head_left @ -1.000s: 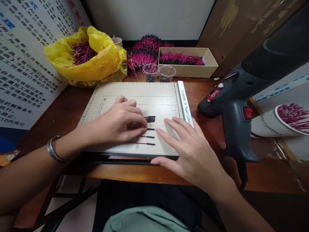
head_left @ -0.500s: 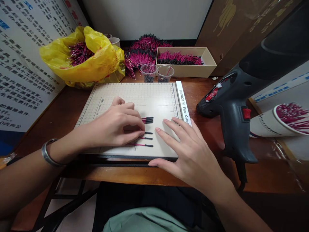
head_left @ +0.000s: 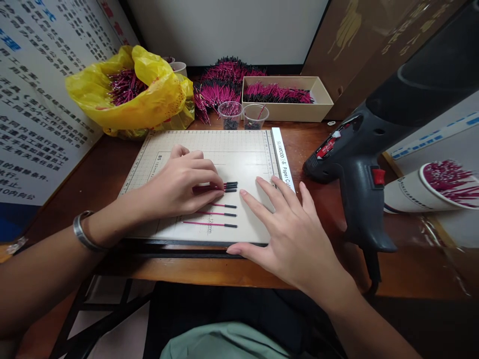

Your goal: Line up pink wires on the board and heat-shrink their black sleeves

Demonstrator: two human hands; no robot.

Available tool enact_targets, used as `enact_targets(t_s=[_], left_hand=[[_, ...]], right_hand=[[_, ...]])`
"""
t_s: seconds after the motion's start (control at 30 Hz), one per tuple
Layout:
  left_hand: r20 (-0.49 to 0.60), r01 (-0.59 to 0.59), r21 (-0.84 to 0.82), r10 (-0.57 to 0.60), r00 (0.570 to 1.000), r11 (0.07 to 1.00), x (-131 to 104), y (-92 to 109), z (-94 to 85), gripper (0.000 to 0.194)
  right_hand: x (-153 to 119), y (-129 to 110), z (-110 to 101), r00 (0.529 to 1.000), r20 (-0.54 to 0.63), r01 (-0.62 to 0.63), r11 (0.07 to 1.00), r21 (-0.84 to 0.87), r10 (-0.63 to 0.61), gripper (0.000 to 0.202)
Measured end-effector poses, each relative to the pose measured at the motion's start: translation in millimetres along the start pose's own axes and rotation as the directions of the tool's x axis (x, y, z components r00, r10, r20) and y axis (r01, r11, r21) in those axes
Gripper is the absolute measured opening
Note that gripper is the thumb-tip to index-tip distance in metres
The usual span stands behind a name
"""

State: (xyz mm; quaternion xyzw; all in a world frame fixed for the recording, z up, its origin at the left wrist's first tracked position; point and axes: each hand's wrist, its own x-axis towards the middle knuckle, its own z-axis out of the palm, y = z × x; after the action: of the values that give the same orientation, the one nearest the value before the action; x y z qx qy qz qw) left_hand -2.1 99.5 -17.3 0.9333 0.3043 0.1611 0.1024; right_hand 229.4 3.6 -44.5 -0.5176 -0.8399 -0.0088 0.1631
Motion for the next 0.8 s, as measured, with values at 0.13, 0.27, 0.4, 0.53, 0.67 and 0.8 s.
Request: enact_targets(t_s=[0.13, 0.27, 0.4, 0.53, 0.67, 0.8], left_hand=[[0.016, 0.007, 0.005, -0.007, 1.0, 1.0, 0.3, 0.5, -0.4, 0.026], [0.019, -0.028, -0.003, 0.028, 0.999, 1.0, -0.5, 1.1, -1.6, 0.023], [0.012, -0.068, -0.004, 0.068, 0.998, 0.998, -1.0, 1.7, -1.7, 0.021], [0.01, -0.069, 0.001, 0.069, 0.998, 0.998, -0.8, 2.3, -1.2, 0.023], [0.027, -0.056, 0.0, 0.056, 0.998, 0.998, -0.5, 2.6, -1.2, 0.025], [0.007, -0.081, 0.009, 0.081, 0.997, 0.997, -0.7, 2.1, -0.8, 0.024]], right_hand=[[-0.8, 1.5, 0.0, 1.0, -0.013, 0.027, 0.999, 0.026, -0.026, 0.085], [-1.9, 2.5, -0.1, 0.999, -0.03, 0.044, 0.998, 0.039, -0.043, 0.081], [-2.6, 3.0, -0.3, 0.998, -0.036, 0.059, 0.997, 0.045, -0.058, 0.079], [-2.4, 3.0, -0.8, 0.998, -0.029, 0.054, 0.997, 0.053, -0.053, 0.077], [-2.2, 2.9, -1.2, 0.998, -0.019, 0.056, 0.997, 0.06, -0.055, 0.077], [-2.1, 3.6, -1.1, 0.998, -0.018, 0.058, 0.996, 0.061, -0.057, 0.077]])
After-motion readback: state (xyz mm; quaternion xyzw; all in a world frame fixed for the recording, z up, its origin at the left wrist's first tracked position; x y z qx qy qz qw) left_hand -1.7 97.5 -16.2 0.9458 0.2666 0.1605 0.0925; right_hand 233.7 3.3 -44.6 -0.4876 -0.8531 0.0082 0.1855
